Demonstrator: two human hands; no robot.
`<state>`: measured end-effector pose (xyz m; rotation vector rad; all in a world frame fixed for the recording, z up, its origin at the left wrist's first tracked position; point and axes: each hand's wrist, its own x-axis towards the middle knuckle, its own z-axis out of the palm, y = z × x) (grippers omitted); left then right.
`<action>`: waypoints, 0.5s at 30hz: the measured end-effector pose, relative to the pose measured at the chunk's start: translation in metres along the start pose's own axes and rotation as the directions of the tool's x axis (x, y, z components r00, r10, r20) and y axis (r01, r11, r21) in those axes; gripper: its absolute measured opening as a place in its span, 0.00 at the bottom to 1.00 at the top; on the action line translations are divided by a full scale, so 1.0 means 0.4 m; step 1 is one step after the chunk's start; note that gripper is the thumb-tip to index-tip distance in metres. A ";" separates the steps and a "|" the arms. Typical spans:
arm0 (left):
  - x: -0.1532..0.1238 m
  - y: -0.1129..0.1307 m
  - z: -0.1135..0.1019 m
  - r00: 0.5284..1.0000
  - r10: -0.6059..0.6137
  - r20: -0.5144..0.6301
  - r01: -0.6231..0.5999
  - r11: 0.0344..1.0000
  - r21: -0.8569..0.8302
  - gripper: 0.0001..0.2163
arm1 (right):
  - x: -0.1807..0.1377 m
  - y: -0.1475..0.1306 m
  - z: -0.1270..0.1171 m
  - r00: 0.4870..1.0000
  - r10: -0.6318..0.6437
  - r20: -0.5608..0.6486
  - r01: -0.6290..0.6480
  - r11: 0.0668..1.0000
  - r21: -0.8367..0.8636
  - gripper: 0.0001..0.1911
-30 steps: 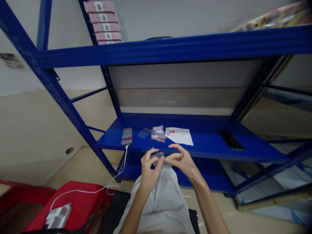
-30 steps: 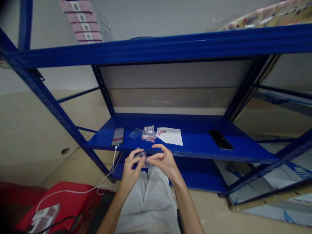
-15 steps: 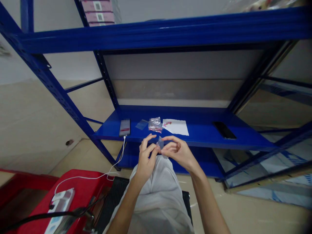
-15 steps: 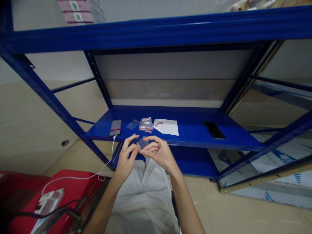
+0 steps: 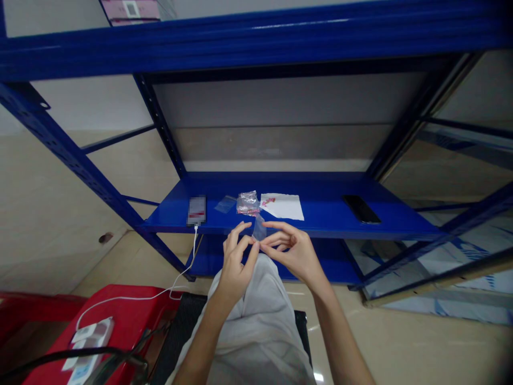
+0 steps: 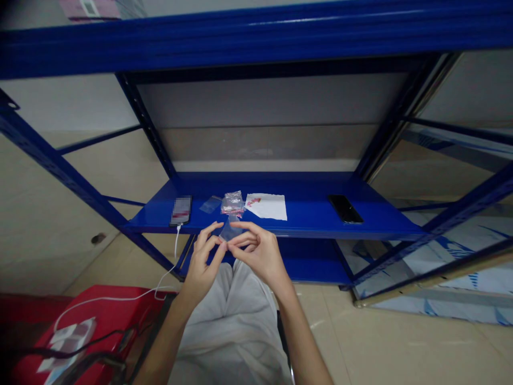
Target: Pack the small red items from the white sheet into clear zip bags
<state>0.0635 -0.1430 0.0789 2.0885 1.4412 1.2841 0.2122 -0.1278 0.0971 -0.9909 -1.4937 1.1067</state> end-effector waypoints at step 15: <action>0.003 -0.025 0.024 0.996 0.040 -0.085 -0.022 0.978 0.207 0.08 | -0.003 0.008 0.031 0.981 -0.135 -0.140 0.089 0.952 -0.294 0.07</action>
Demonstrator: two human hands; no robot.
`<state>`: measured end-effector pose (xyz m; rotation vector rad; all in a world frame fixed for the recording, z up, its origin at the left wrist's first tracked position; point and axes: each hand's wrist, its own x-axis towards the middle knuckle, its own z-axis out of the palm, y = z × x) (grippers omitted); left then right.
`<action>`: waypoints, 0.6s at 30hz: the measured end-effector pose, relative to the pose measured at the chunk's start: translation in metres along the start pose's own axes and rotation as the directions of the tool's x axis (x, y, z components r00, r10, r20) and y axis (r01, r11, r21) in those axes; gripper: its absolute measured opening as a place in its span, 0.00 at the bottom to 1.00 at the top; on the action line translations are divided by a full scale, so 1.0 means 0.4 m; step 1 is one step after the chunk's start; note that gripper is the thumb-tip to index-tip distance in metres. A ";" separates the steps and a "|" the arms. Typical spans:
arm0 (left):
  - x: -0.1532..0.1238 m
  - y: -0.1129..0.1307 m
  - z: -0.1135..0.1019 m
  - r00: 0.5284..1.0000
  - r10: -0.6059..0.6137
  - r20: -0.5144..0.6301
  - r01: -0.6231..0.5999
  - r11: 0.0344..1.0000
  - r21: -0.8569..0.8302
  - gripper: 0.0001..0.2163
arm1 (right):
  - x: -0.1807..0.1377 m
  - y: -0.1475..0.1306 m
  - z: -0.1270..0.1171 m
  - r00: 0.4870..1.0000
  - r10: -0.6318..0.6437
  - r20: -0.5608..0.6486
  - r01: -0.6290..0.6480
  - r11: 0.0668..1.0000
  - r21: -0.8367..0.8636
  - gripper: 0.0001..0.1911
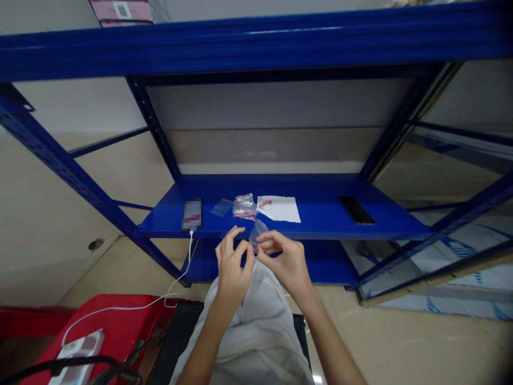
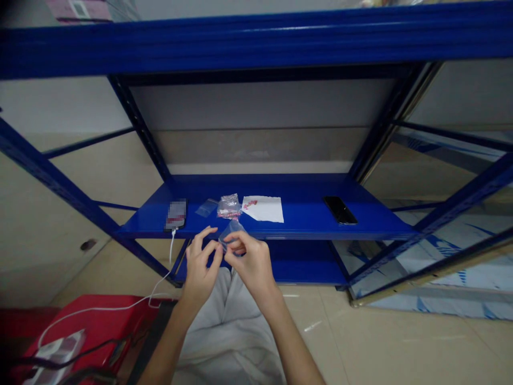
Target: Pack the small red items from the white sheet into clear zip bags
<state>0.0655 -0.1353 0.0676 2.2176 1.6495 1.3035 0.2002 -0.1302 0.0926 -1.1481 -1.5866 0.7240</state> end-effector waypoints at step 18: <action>0.015 -0.068 0.019 0.986 0.127 0.108 -0.123 0.991 -0.045 0.07 | 0.012 0.067 0.047 0.917 -0.008 0.399 0.145 0.938 -0.315 0.11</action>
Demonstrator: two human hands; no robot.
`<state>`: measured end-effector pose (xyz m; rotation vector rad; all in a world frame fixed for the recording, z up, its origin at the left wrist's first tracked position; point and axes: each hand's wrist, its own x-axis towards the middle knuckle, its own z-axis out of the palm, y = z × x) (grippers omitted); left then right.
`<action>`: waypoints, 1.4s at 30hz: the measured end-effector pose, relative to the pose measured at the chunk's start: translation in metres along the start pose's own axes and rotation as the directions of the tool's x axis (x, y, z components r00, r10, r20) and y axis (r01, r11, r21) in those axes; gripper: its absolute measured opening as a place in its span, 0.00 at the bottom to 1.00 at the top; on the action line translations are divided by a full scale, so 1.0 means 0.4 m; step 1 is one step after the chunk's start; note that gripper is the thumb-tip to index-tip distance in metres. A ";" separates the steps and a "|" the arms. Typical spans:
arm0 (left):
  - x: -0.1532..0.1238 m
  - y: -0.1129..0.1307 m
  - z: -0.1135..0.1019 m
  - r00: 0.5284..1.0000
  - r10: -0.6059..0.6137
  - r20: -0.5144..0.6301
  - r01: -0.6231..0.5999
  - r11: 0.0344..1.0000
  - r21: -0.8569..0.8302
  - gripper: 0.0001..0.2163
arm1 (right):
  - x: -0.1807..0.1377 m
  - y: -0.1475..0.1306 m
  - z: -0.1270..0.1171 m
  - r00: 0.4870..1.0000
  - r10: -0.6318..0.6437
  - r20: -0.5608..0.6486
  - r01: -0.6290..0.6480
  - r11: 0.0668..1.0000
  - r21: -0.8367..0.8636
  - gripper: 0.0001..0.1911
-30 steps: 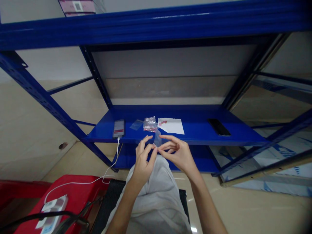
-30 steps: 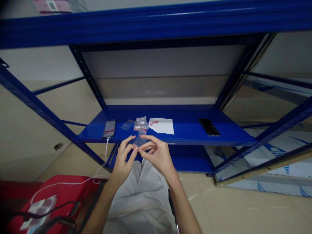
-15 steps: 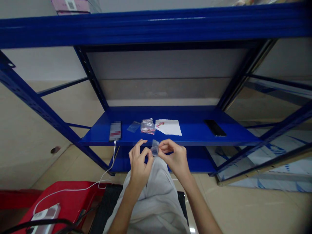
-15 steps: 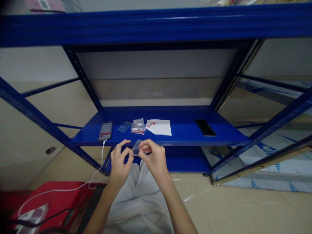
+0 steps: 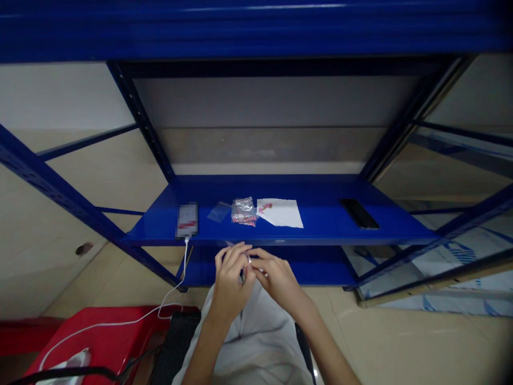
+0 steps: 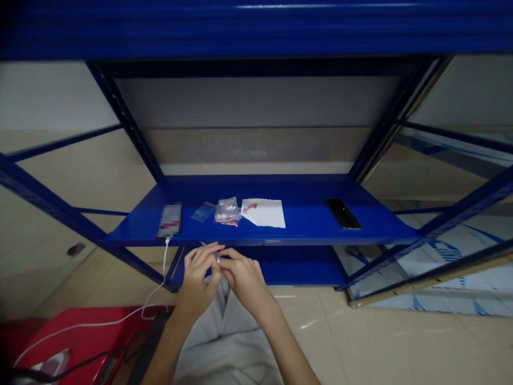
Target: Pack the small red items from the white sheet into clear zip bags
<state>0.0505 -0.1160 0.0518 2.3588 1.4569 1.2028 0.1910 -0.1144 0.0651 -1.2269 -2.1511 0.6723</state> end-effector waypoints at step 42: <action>0.069 -0.269 0.096 0.945 -0.324 -0.043 0.324 0.946 -0.011 0.24 | 0.328 0.405 0.014 0.862 0.226 -0.453 -0.202 0.974 0.102 0.15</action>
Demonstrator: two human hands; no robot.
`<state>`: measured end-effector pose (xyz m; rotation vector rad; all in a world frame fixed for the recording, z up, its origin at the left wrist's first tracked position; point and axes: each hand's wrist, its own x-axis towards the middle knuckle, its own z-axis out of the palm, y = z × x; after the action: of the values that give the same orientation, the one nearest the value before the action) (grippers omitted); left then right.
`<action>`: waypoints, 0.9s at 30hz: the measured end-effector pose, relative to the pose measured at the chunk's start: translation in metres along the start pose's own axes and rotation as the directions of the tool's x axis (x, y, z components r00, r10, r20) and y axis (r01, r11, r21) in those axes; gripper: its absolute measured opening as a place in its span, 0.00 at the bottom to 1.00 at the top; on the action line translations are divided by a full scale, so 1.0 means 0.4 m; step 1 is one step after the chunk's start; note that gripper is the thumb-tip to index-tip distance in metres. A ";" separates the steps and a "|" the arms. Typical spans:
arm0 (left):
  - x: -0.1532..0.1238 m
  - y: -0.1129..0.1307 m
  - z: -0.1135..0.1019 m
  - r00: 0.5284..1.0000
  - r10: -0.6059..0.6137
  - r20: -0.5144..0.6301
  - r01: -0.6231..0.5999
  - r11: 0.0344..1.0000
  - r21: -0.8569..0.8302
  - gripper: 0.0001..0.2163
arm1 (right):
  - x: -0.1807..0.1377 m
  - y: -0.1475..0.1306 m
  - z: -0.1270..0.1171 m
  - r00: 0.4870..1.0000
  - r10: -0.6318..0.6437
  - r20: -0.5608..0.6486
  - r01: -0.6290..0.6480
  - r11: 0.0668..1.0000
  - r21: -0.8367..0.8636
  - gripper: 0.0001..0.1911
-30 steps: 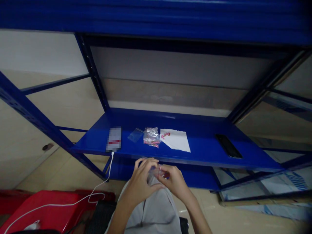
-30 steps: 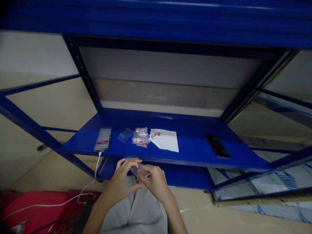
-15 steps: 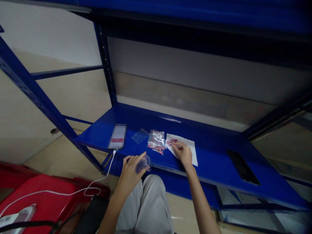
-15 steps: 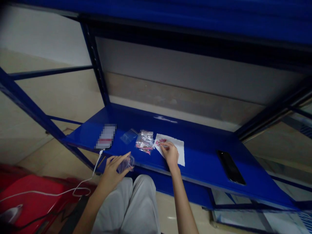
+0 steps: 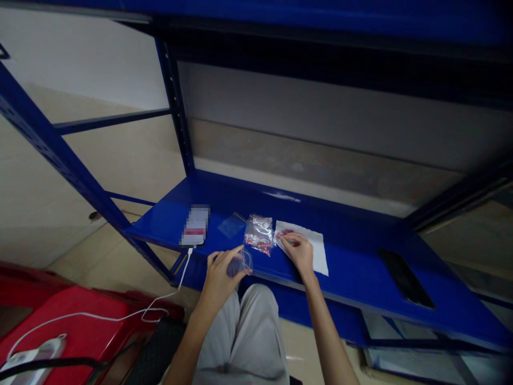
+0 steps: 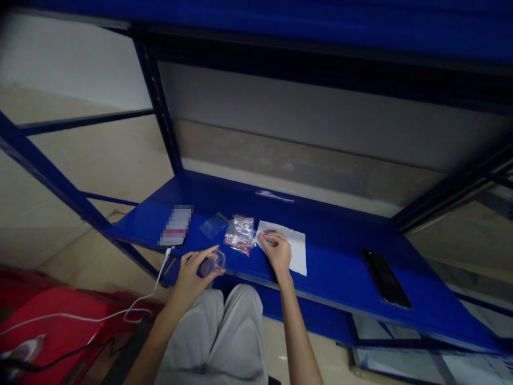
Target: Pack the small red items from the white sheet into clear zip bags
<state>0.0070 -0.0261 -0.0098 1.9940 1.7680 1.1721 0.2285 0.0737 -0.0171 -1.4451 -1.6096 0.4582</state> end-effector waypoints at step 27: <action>0.082 -0.044 0.175 0.943 0.214 -0.256 -0.206 0.977 0.058 0.17 | 0.009 -0.122 0.027 0.869 -0.282 0.406 0.222 0.956 0.190 0.11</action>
<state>0.0404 0.0311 -0.0535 2.1745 1.7281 1.5481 0.1913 0.0680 0.0157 -1.0512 -2.0409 0.7577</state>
